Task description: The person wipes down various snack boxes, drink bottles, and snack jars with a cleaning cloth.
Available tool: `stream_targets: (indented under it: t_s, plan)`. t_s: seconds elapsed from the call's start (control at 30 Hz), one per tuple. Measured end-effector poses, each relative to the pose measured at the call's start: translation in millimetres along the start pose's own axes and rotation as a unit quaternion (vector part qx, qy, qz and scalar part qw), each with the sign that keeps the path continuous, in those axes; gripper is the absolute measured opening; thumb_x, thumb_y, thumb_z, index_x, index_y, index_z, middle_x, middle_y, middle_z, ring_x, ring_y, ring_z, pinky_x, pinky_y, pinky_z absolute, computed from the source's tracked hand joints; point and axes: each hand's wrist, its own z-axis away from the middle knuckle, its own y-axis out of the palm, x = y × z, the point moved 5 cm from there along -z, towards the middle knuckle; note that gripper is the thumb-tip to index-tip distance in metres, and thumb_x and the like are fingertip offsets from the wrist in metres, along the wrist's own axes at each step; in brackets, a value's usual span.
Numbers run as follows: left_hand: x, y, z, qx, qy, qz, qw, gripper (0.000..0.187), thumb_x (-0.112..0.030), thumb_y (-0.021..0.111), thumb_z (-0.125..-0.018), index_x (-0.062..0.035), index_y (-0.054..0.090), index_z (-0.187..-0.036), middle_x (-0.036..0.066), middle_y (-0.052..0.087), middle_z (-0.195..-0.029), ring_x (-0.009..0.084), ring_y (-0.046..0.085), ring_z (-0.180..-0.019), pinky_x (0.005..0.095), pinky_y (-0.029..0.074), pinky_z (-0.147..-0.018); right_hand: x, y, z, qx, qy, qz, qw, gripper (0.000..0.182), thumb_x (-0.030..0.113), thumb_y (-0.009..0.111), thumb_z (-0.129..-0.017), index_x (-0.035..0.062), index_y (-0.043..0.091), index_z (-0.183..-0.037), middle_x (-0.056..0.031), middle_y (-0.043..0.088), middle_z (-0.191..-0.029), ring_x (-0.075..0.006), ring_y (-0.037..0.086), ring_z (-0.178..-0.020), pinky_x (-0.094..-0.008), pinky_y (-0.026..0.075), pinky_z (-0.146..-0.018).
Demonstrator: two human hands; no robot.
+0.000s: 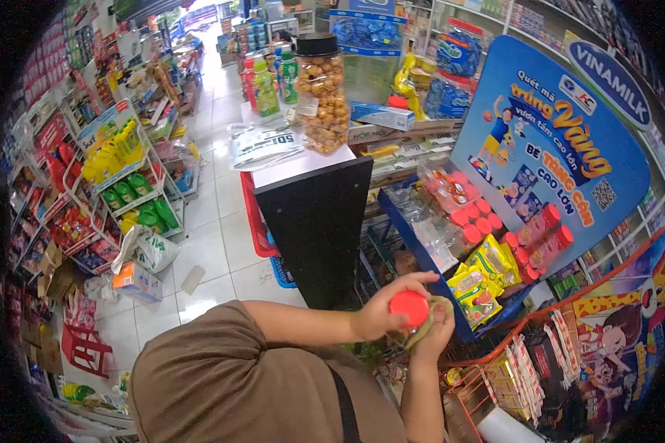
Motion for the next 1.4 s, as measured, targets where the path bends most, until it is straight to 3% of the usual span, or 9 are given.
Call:
stream_targets:
  t_s: [0.13,0.23,0.37,0.4,0.53,0.67,0.97,1.3,1.4]
  plan:
    - [-18.1,15.5,-1.5,0.070,0.092,-0.188,0.975,0.061,-0.043,0.072,-0.064,-0.0077,0.050,-0.109,0.016,0.042,-0.127,0.0338,0.033,-0.124,0.0469,0.022,-0.103,8.0,21.9,-0.8,-0.116,0.086,-0.244,0.959,0.032,0.033,0.044,-0.092,0.0020,0.052,-0.096,-0.0057,0.056,-0.086,-0.0136,0.056,-0.080,-0.0271,0.045,-0.072]
    - [-22.2,26.6,-2.5,0.166,0.183,-0.244,0.938,0.053,-0.037,0.073,-0.061,-0.0075,0.054,-0.101,0.012,0.054,-0.110,0.0335,0.046,-0.110,0.0488,0.027,-0.100,-42.3,-16.1,-2.8,0.121,-0.108,0.010,0.987,0.018,0.026,0.034,-0.086,0.0121,0.043,-0.092,-0.0058,0.046,-0.093,-0.0194,0.047,-0.100,-0.0369,0.030,-0.099]
    - [-19.9,27.4,-5.9,0.229,0.217,-0.187,0.930,0.045,-0.032,0.072,-0.059,-0.0055,0.058,-0.092,0.010,0.058,-0.091,0.0321,0.054,-0.091,0.0475,0.037,-0.092,-23.6,-3.5,3.0,0.182,-0.184,0.274,0.926,0.023,0.017,0.026,-0.089,0.0101,0.046,-0.097,-0.0012,0.048,-0.093,-0.0112,0.049,-0.094,-0.0205,0.040,-0.080]
    - [-24.9,27.3,-7.0,0.227,0.256,-0.207,0.917,0.045,-0.033,0.071,-0.061,-0.0045,0.057,-0.093,0.011,0.058,-0.090,0.0315,0.054,-0.089,0.0455,0.040,-0.087,-90.5,-60.1,2.1,0.075,0.020,-0.128,0.989,0.041,0.034,0.029,-0.095,0.0071,0.039,-0.124,-0.0090,0.052,-0.110,-0.0195,0.052,-0.101,-0.0334,0.042,-0.089]
    - [-26.7,34.0,-9.4,0.242,0.295,-0.205,0.901,0.046,-0.037,0.072,-0.062,-0.0046,0.057,-0.091,0.011,0.058,-0.091,0.0311,0.056,-0.084,0.0448,0.041,-0.087,-59.4,-34.6,-4.4,0.022,0.235,-0.336,0.912,0.030,0.029,0.046,-0.091,0.0018,0.052,-0.100,-0.0059,0.057,-0.088,-0.0130,0.056,-0.081,-0.0252,0.046,-0.072]
    - [-17.6,37.9,-19.6,0.294,0.254,-0.275,0.879,0.068,-0.052,0.076,-0.052,-0.0079,0.054,-0.100,0.010,0.056,-0.098,0.0289,0.052,-0.092,0.0432,0.039,-0.078,-16.2,-80.1,0.6,-0.155,0.030,0.048,0.986,0.031,0.027,0.060,-0.084,-0.0013,0.057,-0.097,-0.0049,0.059,-0.088,-0.0125,0.055,-0.077,-0.0251,0.043,-0.072]
    - [21.9,28.5,-72.9,0.140,0.156,-0.419,0.883,0.059,-0.026,0.079,-0.054,-0.0046,0.053,-0.103,0.017,0.051,-0.105,0.0325,0.052,-0.095,0.0385,0.044,-0.081,58.1,-110.3,35.9,-0.222,-0.204,0.552,0.777,0.033,0.027,0.067,-0.075,0.0006,0.057,-0.092,-0.0144,0.060,-0.084,-0.0287,0.059,-0.076,-0.0349,0.046,-0.068]
    - [94.6,27.7,-222.7,0.081,0.079,-0.551,0.827,0.056,-0.037,0.072,-0.067,-0.0028,0.052,-0.107,0.016,0.054,-0.104,0.0349,0.050,-0.100,0.0391,0.043,-0.085,38.9,-124.8,27.9,-0.154,-0.081,0.589,0.789,0.037,0.035,0.063,-0.076,0.0048,0.057,-0.095,-0.0137,0.061,-0.089,-0.0317,0.059,-0.080,-0.0385,0.047,-0.067]
    - [119.2,35.3,-244.7,0.111,0.049,-0.685,0.718,0.056,-0.045,0.066,-0.071,-0.0057,0.054,-0.109,0.012,0.060,-0.101,0.0302,0.051,-0.104,0.0528,0.033,-0.091,42.2,-127.8,26.3,-0.161,-0.053,0.575,0.800,0.036,0.037,0.062,-0.077,0.0054,0.057,-0.094,-0.0142,0.061,-0.089,-0.0328,0.058,-0.080,-0.0398,0.047,-0.067]
